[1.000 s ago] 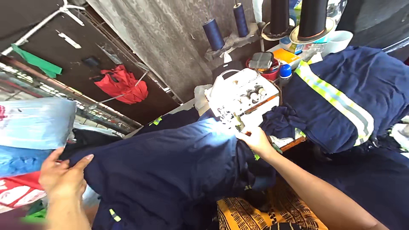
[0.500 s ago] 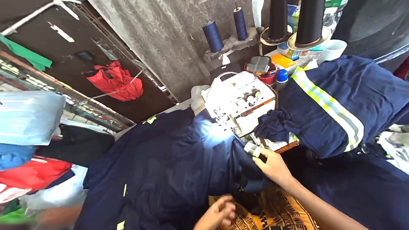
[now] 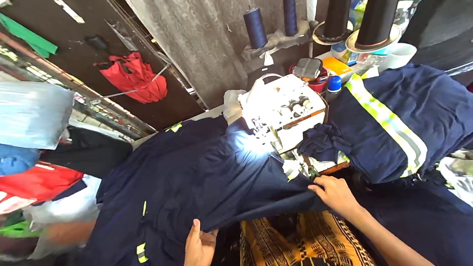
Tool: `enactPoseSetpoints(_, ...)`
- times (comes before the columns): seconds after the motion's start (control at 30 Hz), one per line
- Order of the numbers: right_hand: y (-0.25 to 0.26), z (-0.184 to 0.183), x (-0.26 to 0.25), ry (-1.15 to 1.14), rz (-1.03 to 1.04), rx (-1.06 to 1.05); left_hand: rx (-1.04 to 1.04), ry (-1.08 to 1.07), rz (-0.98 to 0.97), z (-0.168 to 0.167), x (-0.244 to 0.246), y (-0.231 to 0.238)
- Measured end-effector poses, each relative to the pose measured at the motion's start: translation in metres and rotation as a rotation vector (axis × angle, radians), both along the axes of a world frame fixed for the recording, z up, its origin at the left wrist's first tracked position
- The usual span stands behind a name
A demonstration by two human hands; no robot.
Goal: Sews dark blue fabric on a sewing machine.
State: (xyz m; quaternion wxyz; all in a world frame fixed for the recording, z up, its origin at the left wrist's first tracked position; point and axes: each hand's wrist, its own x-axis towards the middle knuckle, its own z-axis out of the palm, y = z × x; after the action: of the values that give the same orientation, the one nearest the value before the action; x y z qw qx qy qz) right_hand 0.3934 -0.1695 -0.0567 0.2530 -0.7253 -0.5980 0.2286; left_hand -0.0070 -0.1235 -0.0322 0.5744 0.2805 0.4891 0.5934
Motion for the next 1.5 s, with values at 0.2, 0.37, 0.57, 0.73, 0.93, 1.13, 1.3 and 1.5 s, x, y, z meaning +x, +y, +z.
enactPoseSetpoints(0.2,0.037,0.065,-0.041,-0.168,-0.087,0.473,0.203,-0.155,-0.064,-0.012,0.024,-0.011)
enactPoseSetpoints(0.37,0.099,0.071,-0.041,0.265,0.150,0.064,0.226,0.194,0.006,0.001,0.063,-0.012)
enactPoseSetpoints(0.57,0.089,0.044,-0.016,0.800,0.110,0.248,0.263,0.292,-0.052,0.000,0.057,-0.029)
enactPoseSetpoints(0.73,0.089,0.048,-0.019,0.818,0.035,0.258,0.320,0.274,-0.053,0.011,0.059,-0.026)
enactPoseSetpoints(0.93,0.101,0.053,-0.024,0.756,0.015,0.280,0.375,0.287,-0.038,0.018,0.056,-0.015)
enactPoseSetpoints(1.13,0.110,0.066,-0.036,0.567,-0.025,0.254,0.468,0.415,-0.002,0.038,0.032,0.022)
enactPoseSetpoints(1.3,0.106,0.086,-0.053,0.391,-0.130,0.135,0.590,0.598,-0.046,0.089,0.005,0.097)
enactPoseSetpoints(1.5,0.100,0.074,-0.075,0.619,-0.206,0.211,0.429,1.124,0.001,0.111,0.010,0.166)
